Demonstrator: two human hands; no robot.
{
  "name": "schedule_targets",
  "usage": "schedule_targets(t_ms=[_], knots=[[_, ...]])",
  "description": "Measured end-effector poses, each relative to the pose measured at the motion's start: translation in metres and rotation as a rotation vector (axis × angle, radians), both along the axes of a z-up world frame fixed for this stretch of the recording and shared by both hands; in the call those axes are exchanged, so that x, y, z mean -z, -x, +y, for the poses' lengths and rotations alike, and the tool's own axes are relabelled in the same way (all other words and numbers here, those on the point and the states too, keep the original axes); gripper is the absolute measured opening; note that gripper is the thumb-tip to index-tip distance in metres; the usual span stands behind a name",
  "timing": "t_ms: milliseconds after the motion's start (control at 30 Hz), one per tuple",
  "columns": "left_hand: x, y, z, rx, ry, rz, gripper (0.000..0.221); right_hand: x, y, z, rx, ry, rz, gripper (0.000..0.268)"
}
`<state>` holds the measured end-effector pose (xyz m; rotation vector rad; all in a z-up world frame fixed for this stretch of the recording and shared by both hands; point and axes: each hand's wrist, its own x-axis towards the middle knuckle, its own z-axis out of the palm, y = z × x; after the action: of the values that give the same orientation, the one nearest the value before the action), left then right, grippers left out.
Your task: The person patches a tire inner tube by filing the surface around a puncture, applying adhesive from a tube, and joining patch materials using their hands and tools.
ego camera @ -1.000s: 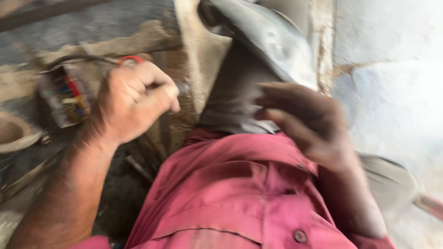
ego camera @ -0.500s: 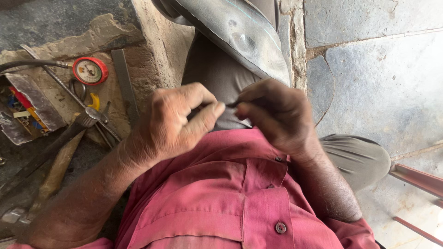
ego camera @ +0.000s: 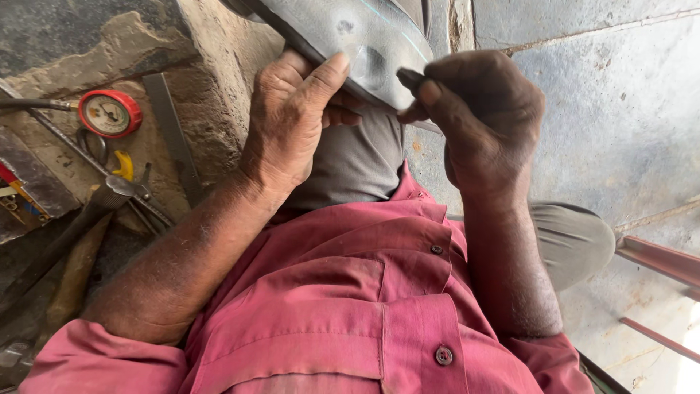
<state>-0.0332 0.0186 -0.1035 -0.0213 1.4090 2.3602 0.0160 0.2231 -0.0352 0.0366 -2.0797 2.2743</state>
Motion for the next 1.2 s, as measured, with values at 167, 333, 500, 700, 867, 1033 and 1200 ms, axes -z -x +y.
schedule_targets(t_ms=[167,333,500,700,867,1033,1200], knots=[[0.007,-0.003,-0.004,0.024,-0.045,0.007,0.026,0.008,0.006,0.000,-0.012,0.009,-0.044,0.008],[0.014,-0.006,-0.006,0.030,-0.057,0.049,0.024,0.014,0.006,0.001,-0.020,0.015,-0.060,0.003],[0.015,-0.004,-0.007,0.037,-0.030,0.041,0.025,0.018,0.014,-0.005,-0.039,-0.075,-0.047,0.010],[0.017,-0.005,-0.007,0.039,-0.049,0.042,0.026,0.020,0.020,-0.008,-0.104,-0.249,-0.032,0.005],[0.015,-0.005,-0.008,0.055,-0.057,0.043,0.027,0.021,0.024,-0.010,-0.108,-0.245,-0.075,0.008],[0.012,-0.005,-0.009,0.063,-0.052,0.062,0.030,0.022,0.028,-0.009,-0.125,-0.275,-0.113,0.009],[0.006,-0.002,-0.008,0.046,0.033,0.080,0.033,0.021,0.033,-0.011,-0.130,-0.383,-0.106,0.006]])
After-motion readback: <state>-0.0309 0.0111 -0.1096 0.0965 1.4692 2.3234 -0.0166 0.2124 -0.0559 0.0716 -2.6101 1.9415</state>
